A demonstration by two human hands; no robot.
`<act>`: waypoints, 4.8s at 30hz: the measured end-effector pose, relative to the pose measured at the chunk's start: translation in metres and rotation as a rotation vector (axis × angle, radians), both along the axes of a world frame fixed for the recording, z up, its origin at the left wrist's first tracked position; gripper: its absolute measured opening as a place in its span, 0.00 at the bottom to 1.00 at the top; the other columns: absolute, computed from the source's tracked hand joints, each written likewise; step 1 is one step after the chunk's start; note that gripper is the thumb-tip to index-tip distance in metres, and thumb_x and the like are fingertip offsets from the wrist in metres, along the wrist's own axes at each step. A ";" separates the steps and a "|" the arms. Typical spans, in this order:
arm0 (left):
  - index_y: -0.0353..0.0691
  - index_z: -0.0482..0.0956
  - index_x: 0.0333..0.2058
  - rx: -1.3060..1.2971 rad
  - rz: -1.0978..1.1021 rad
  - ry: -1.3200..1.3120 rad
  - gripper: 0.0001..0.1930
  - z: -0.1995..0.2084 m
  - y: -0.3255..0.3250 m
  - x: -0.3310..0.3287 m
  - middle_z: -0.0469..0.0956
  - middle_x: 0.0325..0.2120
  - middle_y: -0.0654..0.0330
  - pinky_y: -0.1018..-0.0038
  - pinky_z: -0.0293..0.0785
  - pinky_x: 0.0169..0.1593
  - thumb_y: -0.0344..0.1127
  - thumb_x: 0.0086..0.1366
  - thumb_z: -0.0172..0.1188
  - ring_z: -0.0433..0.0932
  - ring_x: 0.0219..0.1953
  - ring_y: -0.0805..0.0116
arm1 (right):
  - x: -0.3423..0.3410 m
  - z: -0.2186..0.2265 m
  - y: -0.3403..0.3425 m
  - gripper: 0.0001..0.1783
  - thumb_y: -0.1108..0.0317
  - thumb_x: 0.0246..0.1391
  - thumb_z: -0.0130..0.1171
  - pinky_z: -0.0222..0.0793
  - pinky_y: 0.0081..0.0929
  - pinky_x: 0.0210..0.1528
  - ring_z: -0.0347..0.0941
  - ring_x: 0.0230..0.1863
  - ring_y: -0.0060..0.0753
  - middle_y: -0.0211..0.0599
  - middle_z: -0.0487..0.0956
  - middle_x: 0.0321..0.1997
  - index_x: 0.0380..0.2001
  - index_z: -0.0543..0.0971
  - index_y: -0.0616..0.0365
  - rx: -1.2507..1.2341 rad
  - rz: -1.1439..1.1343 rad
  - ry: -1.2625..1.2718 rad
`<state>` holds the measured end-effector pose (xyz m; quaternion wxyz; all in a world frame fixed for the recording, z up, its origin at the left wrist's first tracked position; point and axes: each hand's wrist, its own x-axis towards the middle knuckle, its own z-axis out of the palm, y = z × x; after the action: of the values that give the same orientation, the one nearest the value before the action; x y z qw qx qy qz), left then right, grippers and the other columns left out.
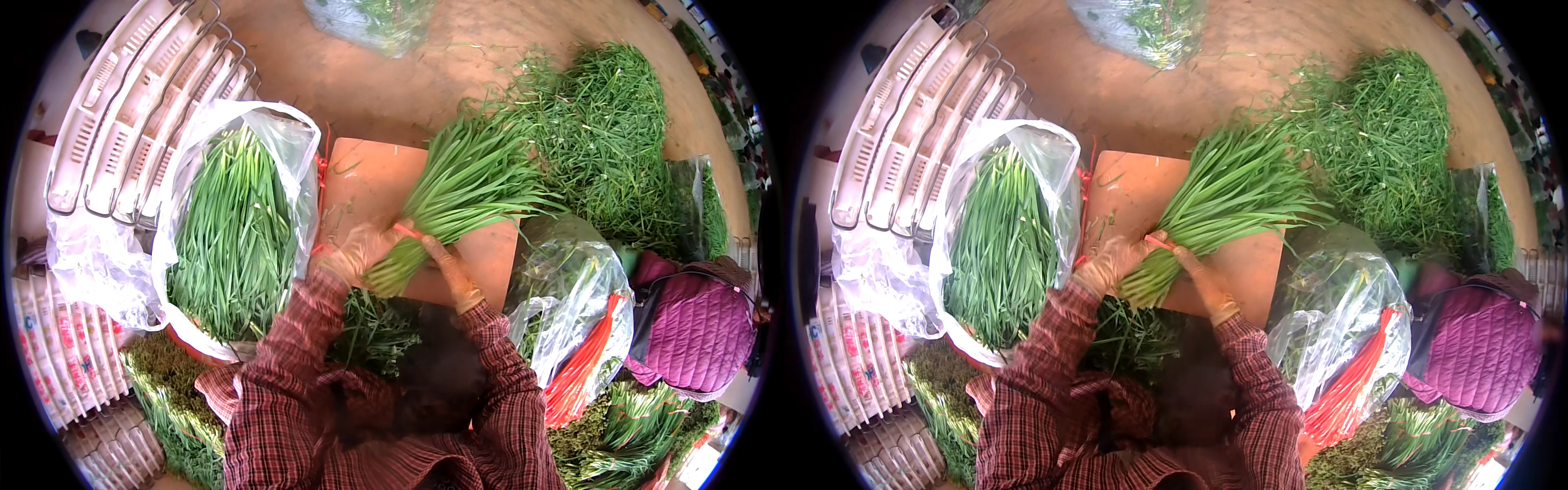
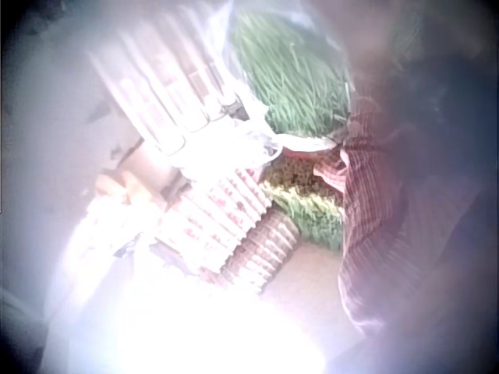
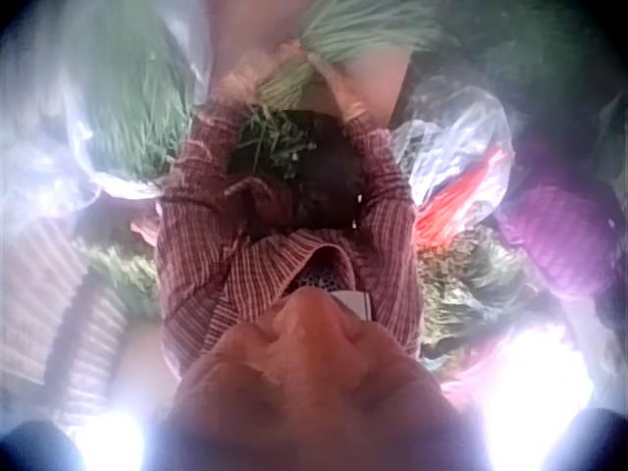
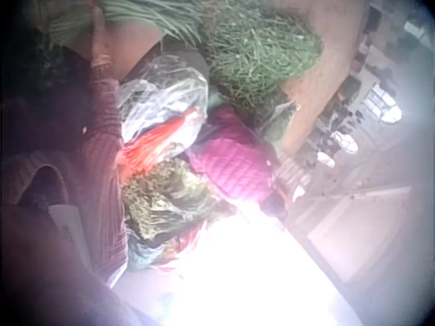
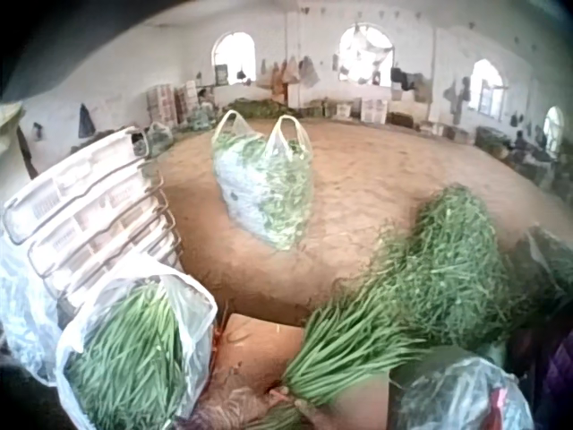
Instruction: The person gathers a handful of chives by hand, aligns the stems, and ties the bundle with a red string. They then place the tied bundle onto a large stack and pick through more loose chives from a plastic bag to start a new bundle.
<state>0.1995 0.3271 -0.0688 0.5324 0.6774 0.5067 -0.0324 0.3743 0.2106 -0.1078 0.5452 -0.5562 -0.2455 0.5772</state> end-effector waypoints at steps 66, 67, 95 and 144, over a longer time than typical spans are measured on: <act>0.36 0.67 0.63 -0.906 0.791 -1.041 0.35 -0.027 -0.043 0.026 0.77 0.53 0.51 0.54 0.79 0.55 0.42 0.60 0.69 0.80 0.51 0.53 | 0.021 0.009 -0.020 0.48 0.57 0.44 0.78 0.66 0.40 0.63 0.70 0.60 0.44 0.46 0.74 0.61 0.64 0.67 0.64 0.129 0.413 -0.397; 0.37 0.66 0.63 -0.995 0.806 -1.032 0.36 -0.025 -0.043 0.024 0.77 0.54 0.50 0.54 0.78 0.57 0.43 0.60 0.70 0.79 0.53 0.53 | 0.025 0.003 -0.023 0.47 0.57 0.44 0.78 0.67 0.40 0.62 0.71 0.59 0.43 0.45 0.74 0.60 0.64 0.67 0.63 0.137 0.443 -0.459; 0.38 0.58 0.69 0.632 -0.426 0.308 0.58 0.053 -0.016 0.006 0.75 0.53 0.43 0.52 0.64 0.64 0.69 0.48 0.69 0.73 0.58 0.40 | 0.002 -0.011 -0.022 0.23 0.52 0.63 0.62 0.73 0.41 0.49 0.79 0.46 0.46 0.47 0.83 0.44 0.51 0.79 0.59 0.320 0.324 -0.855; 0.40 0.81 0.35 0.123 1.006 -0.845 0.05 -0.039 -0.083 -0.086 0.80 0.31 0.64 0.76 0.75 0.42 0.32 0.64 0.67 0.77 0.34 0.76 | 0.027 -0.005 -0.016 0.38 0.48 0.56 0.62 0.46 0.50 0.75 0.59 0.73 0.41 0.35 0.69 0.69 0.66 0.69 0.52 0.452 0.420 -1.541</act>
<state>0.1131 0.2437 -0.1074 0.5961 0.3416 0.5098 0.5178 0.4014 0.1950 -0.1128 0.2039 -0.6153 -0.7590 0.0610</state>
